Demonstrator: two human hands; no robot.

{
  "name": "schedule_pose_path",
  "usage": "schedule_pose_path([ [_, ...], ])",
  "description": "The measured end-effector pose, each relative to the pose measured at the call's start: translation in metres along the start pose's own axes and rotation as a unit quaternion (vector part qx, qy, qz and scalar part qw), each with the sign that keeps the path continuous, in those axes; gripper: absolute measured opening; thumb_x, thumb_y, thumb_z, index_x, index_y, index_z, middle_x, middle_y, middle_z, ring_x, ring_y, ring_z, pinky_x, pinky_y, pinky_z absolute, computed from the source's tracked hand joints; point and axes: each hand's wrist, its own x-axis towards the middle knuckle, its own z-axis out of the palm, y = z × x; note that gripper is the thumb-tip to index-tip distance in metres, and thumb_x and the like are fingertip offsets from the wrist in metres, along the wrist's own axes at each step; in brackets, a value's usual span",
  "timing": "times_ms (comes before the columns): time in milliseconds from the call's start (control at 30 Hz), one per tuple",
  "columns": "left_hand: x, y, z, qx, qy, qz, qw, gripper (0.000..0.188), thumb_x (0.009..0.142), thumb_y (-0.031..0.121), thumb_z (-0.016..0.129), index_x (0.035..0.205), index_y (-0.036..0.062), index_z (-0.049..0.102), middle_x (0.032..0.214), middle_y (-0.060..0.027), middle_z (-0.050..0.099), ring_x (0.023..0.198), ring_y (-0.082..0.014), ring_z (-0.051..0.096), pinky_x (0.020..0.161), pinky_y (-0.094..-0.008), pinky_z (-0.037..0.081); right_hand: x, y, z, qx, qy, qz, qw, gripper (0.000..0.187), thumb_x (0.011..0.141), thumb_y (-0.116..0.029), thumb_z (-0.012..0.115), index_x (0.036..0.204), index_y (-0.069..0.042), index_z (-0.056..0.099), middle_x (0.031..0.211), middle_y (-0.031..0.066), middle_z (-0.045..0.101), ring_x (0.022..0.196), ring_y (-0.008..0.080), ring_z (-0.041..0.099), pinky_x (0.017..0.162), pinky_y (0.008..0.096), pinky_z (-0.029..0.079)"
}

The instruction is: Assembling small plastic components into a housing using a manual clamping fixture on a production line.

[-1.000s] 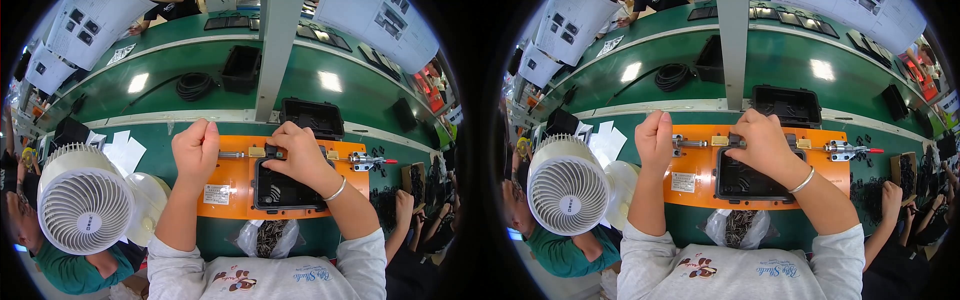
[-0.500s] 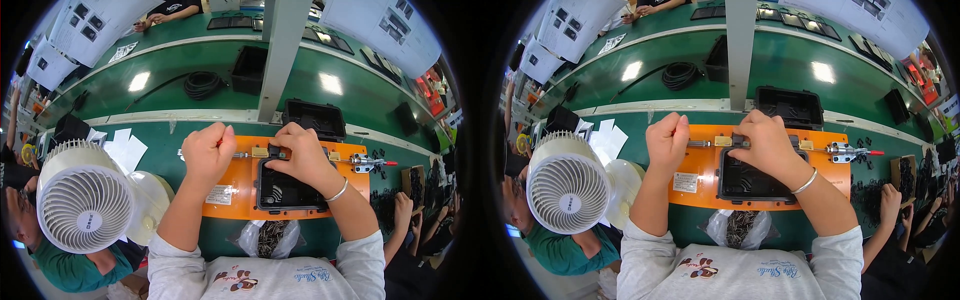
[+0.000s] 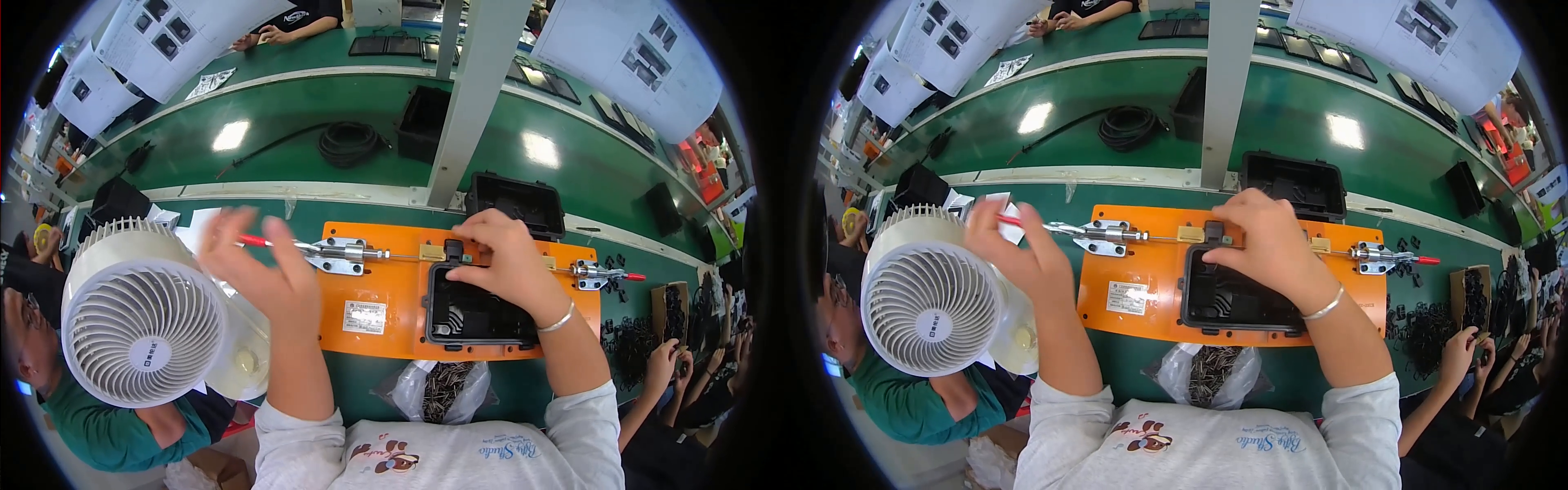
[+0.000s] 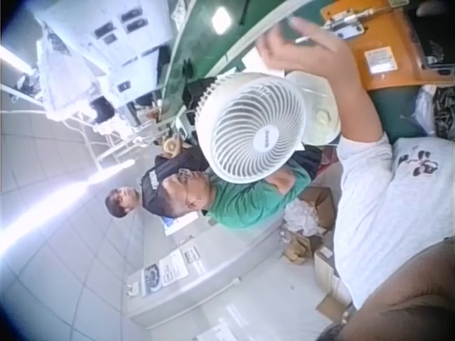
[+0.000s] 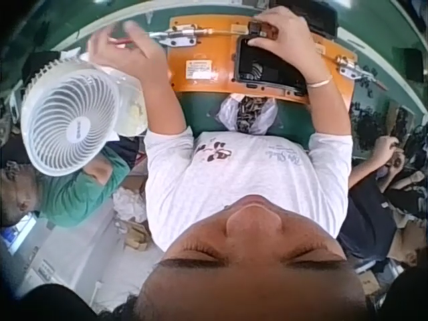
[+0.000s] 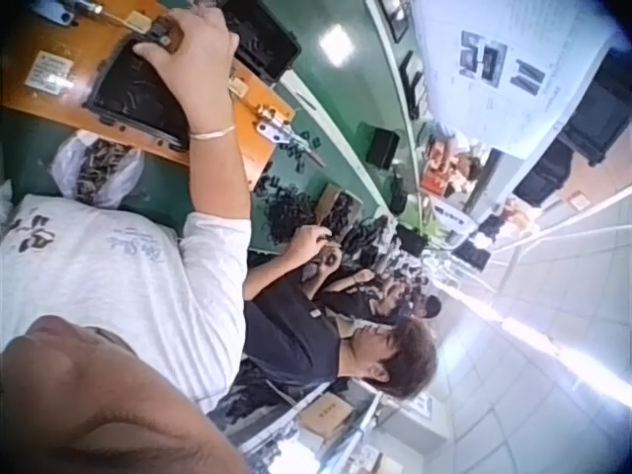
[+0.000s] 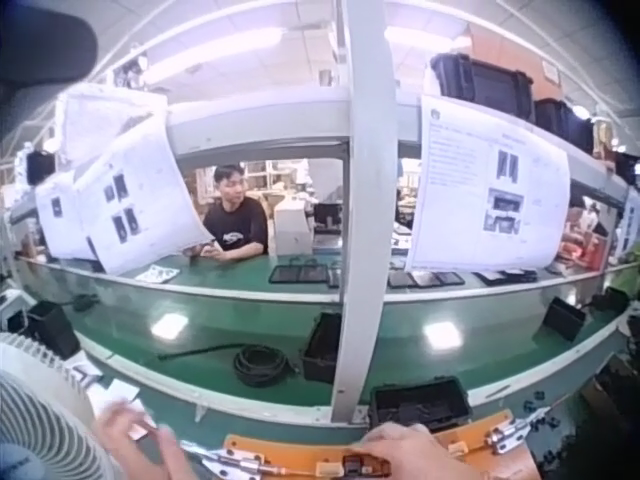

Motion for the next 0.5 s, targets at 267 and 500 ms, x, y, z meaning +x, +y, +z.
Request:
schedule_pose_path([
  [267, -0.04, 0.078, -0.016, -0.065, -0.648, -0.033, 0.758, 0.035, 0.077, 0.03, 0.069, 0.088, 0.001, 0.053, 0.074, -0.0141, 0.06, 0.067, -0.0341, 0.061, 0.059, -0.0408, 0.049, -0.095, -0.007, -0.042, -0.208, 0.064, 0.23, 0.949, 0.043, 0.063, -0.027, 0.083, 0.087, -0.001, 0.058, 0.07, 0.0111, 0.058, 0.062, 0.0258, 0.059, 0.056, 0.0327, 0.047],
  [500, -0.002, 0.096, -0.017, -0.17, -0.563, -0.05, 0.807, 0.027, 0.073, 0.018, 0.071, 0.079, 0.0016, 0.05, 0.067, -0.0107, 0.056, 0.058, -0.0222, 0.057, 0.054, -0.0322, 0.046, -0.106, -0.015, -0.069, -0.086, 0.161, 0.218, 0.959, 0.025, 0.072, -0.011, 0.071, 0.068, -0.002, 0.048, 0.054, 0.0006, 0.047, 0.046, 0.0113, 0.044, 0.044, 0.0269, 0.034],
])
